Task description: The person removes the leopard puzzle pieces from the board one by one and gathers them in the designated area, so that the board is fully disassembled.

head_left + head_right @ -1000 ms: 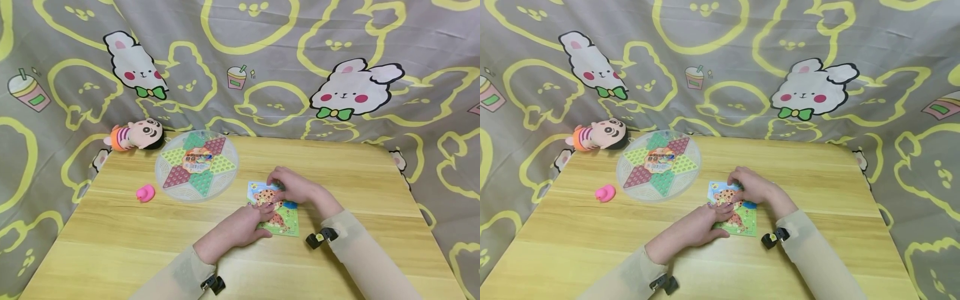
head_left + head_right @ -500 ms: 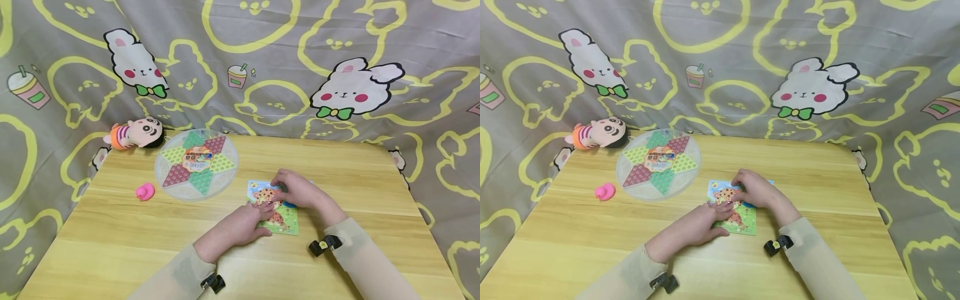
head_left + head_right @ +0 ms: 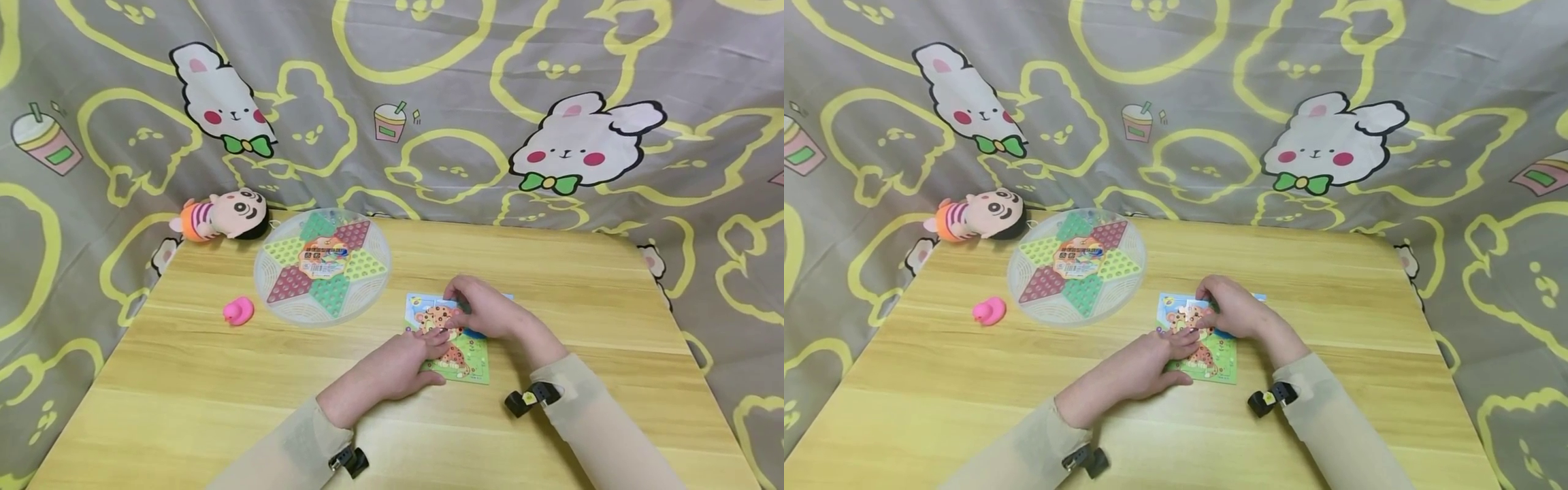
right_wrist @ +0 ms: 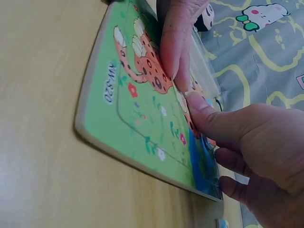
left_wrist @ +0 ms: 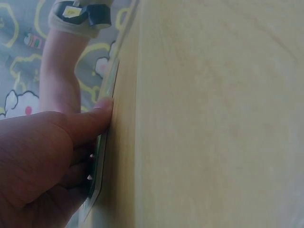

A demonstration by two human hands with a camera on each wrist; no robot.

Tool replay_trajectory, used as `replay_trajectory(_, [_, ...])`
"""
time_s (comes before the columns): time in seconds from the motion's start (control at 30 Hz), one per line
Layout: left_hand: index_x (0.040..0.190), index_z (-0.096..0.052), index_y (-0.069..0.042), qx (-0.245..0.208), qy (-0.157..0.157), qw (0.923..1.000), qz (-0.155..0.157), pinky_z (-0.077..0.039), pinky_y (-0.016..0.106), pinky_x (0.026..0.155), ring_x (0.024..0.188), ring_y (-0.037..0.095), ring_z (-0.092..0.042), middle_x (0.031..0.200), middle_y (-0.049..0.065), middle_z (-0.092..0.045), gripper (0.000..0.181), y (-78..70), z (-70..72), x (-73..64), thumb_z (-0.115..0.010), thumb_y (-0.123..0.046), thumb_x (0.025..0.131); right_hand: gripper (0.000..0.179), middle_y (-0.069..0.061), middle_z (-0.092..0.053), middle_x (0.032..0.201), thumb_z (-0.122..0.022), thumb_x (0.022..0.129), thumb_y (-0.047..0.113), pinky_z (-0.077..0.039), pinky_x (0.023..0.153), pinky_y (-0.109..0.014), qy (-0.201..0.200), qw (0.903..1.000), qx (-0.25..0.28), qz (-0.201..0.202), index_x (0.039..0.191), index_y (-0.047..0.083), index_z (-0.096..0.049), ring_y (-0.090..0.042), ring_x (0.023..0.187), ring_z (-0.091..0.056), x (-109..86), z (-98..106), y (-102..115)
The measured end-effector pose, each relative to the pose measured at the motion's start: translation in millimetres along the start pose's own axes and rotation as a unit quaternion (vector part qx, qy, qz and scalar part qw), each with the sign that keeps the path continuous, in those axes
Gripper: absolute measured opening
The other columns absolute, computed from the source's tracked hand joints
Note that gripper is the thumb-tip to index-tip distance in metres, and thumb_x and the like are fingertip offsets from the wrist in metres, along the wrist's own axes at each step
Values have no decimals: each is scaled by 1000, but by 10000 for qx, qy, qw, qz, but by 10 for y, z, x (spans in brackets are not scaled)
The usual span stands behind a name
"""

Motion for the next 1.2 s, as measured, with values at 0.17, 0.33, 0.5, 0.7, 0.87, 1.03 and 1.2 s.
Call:
replay_trajectory(0.17, [155,-53,-11,-12,-10,10000,-38,-33,51,122,151,27,-39,165,2,-39,65,-5,4,2,-71,-43,101,36,0,-65,102,-89,88,16,-51,85,-41,-69,9997,217,-78,114,8,-65,-19,92,-58,-19,-9,-12])
replay_trajectory(0.33, [155,-53,-11,-12,-22,10000,-59,-33,51,122,151,27,-39,165,1,-39,66,-5,3,2,-71,-43,101,36,1,-65,97,-89,88,16,-51,79,-38,-122,9994,306,-73,116,9,-66,-18,86,-58,-31,-13,-18])
replay_trajectory(0.5, [155,-53,-11,-14,-20,10000,-52,-32,52,123,151,27,-38,165,1,-39,65,-14,4,7,-71,-43,101,37,3,-65,93,-89,88,16,-52,76,-36,-191,9995,236,18,117,8,-68,-16,84,-59,-40,-10,-12])
replay_trajectory(0.7, [155,-54,-11,-6,-24,10000,-39,-32,50,123,151,26,-39,164,1,-40,64,-12,-1,11,-72,-42,101,37,3,-64,90,-90,87,14,-53,73,-34,-353,9991,183,131,116,8,-68,-15,82,-59,-67,-11,-7])
replay_trajectory(0.87, [155,-53,-11,19,-24,10000,-45,-32,49,123,151,27,-39,164,1,-40,64,1,-10,10,-71,-42,102,36,2,-66,92,-88,88,12,-54,72,-33,-465,9982,267,278,117,8,-69,-16,82,-60,-103,-7,12])
replay_trajectory(1.03, [156,-53,-12,10,-14,10000,-41,-32,50,123,151,26,-38,165,1,-39,65,11,-13,1,-71,-43,102,36,2,-67,94,-88,88,9,-54,71,-32,-519,9968,394,473,119,8,-70,-15,82,-60,-131,-8,9])
replay_trajectory(1.2, [156,-53,-12,31,-40,10000,-54,-32,49,123,152,26,-38,165,1,-39,66,11,-11,1,-70,-45,101,36,5,-66,92,-87,88,8,-54,69,-29,-497,9964,523,446,120,9,-70,-13,80,-61,-152,-13,-19])
Point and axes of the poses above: each hand's wrist, its own x-axis towards the middle knuckle, its own z-axis out of the back of the hand, y = z × x, the point moved 7 cm from there along x, towards the middle knuckle
